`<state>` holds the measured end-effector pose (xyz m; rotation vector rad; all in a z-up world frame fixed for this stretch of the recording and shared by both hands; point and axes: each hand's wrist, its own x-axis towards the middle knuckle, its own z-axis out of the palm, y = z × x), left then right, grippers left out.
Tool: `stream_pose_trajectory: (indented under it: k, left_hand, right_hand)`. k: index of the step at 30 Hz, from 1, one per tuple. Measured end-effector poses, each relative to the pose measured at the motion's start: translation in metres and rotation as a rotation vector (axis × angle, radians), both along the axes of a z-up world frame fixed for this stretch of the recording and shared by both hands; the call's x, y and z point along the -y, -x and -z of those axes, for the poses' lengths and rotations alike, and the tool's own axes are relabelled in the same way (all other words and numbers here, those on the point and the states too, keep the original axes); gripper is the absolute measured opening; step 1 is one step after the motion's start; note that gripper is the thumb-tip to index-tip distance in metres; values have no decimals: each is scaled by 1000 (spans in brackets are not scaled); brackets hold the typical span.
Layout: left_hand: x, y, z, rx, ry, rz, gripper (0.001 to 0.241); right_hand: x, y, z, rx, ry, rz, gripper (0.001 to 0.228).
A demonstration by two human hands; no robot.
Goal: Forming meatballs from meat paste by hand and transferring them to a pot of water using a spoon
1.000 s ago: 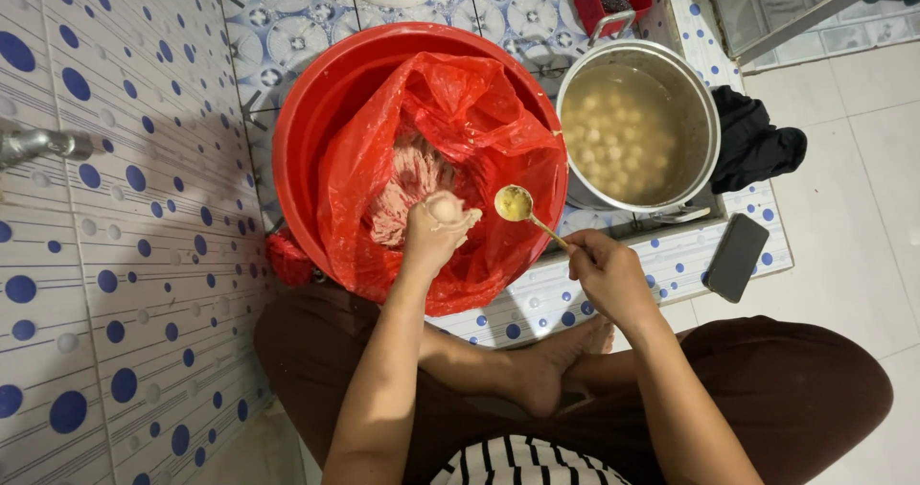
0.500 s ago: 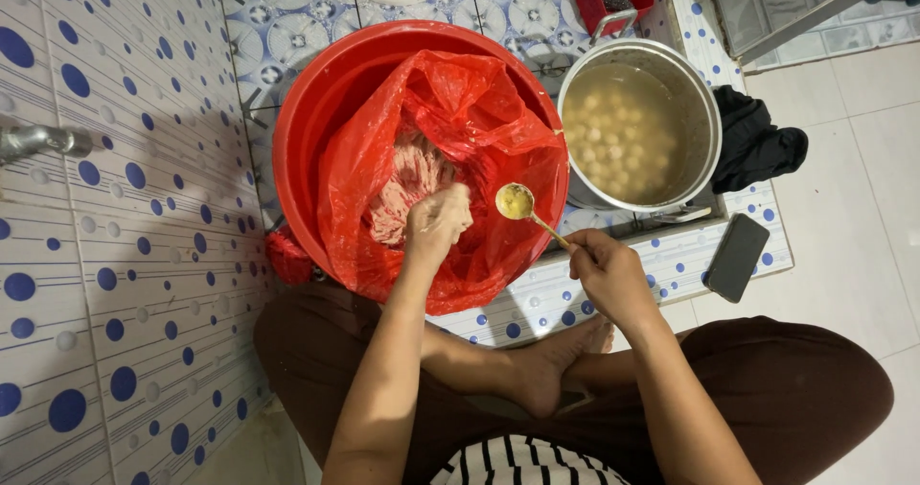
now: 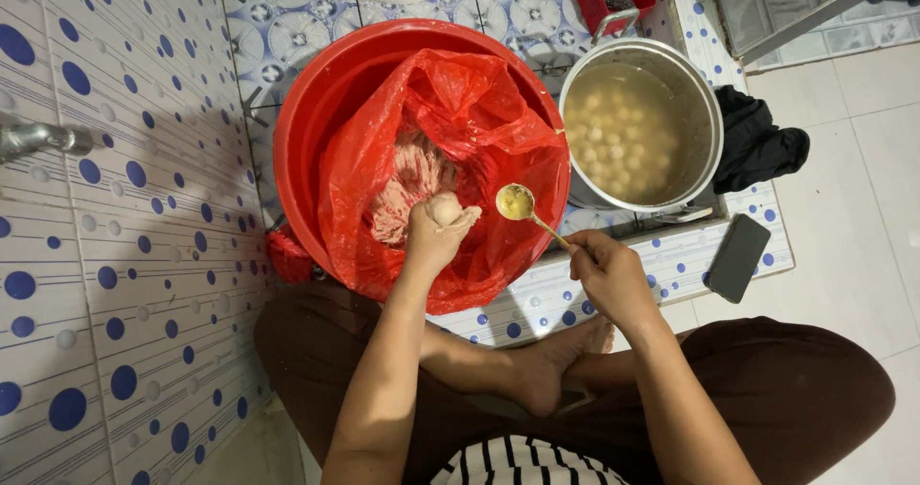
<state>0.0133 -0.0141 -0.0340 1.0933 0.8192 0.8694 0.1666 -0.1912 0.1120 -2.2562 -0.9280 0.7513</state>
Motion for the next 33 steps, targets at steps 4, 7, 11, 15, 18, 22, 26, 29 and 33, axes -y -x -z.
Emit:
stream_pose_trajectory:
  k: [4, 7, 11, 15, 18, 22, 26, 29, 33]
  left_hand:
    - [3, -5, 17, 8, -10, 2, 29]
    - [0, -13, 33, 408, 457, 53, 32]
    - [-4, 6, -16, 152, 66, 177, 6]
    - [0, -3, -10, 37, -37, 78, 18]
    - [-2, 2, -14, 81, 221, 176, 38]
    - [-1, 2, 0, -39, -34, 101, 25]
    - [-1, 4, 10, -157, -152, 54, 27]
    - [3, -2, -3, 113, -25, 38, 30]
    - [-5, -5, 17, 161, -28, 127, 33]
  right_hand:
    - [0, 0, 1, -1, 2, -4, 23]
    - [0, -1, 1, 7, 1, -2, 23]
    - [0, 1, -1, 18, -2, 8, 22]
    - [1, -1, 2, 17, -20, -6, 23]
    - [1, 0, 2, 16, -24, -24, 23]
    - [1, 1, 1, 27, -41, -21, 22]
    - [0, 1, -1, 13, -27, -3, 23]
    - [0, 1, 0, 1, -29, 1, 22]
    - [-2, 4, -4, 7, -31, 4, 23]
